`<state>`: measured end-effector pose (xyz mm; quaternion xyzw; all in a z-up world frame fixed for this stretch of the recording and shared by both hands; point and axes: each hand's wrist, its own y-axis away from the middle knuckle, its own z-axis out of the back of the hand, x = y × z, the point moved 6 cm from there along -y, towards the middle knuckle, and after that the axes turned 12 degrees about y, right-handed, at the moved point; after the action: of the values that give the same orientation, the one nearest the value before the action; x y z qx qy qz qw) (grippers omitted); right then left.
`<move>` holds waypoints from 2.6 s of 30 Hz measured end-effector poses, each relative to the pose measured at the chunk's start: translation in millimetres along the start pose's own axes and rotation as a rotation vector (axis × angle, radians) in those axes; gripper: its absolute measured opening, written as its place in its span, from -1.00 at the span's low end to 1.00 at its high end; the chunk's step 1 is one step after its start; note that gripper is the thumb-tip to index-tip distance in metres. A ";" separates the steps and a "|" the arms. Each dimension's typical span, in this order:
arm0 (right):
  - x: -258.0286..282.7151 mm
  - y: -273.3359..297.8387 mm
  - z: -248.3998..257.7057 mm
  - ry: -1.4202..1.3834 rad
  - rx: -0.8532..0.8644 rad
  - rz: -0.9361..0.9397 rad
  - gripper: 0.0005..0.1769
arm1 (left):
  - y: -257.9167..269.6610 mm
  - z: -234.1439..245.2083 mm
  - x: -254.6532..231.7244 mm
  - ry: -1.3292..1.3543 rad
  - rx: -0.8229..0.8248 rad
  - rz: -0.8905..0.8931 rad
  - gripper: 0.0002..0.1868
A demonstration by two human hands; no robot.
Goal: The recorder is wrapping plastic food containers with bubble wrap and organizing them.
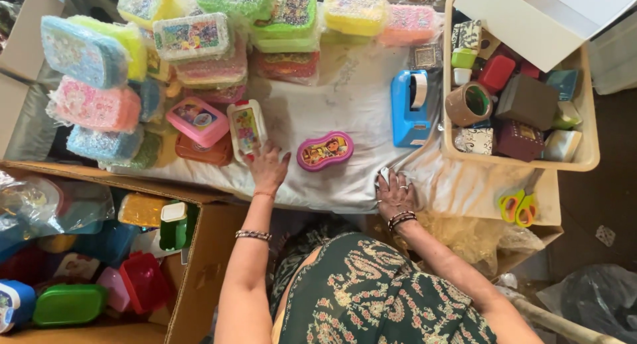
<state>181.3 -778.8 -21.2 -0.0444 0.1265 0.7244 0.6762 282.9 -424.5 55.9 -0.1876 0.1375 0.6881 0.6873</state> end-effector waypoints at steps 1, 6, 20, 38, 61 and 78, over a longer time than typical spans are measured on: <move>-0.3 -2.0 -1.2 -0.001 -0.001 0.003 -0.39 | 1.6 5.7 -0.2 -0.001 -0.002 0.002 -0.58; -0.4 -2.2 -8.1 0.025 -0.030 -0.035 -0.40 | 5.4 34.2 -24.4 0.003 -0.042 -0.076 -0.34; -35.1 -34.7 27.5 -0.308 0.061 -0.189 -0.59 | -45.7 -33.5 -30.6 0.582 0.136 -0.248 0.18; 158.2 -156.8 113.7 -0.014 -0.373 0.276 -0.26 | -48.9 -71.0 2.9 0.807 -0.012 -0.539 -0.01; 108.0 -184.8 98.6 -0.111 0.106 -0.029 -0.05 | -50.6 -49.8 -5.0 0.877 0.035 -0.426 0.05; 95.8 -159.2 94.5 -0.302 -0.255 0.199 -0.35 | -49.7 -59.3 -7.7 0.648 -0.045 -0.488 0.12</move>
<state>341.4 -654.5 27.7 -0.0080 -0.0649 0.7960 0.6017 336.4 -457.1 9.9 -0.4368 0.2833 0.4131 0.7472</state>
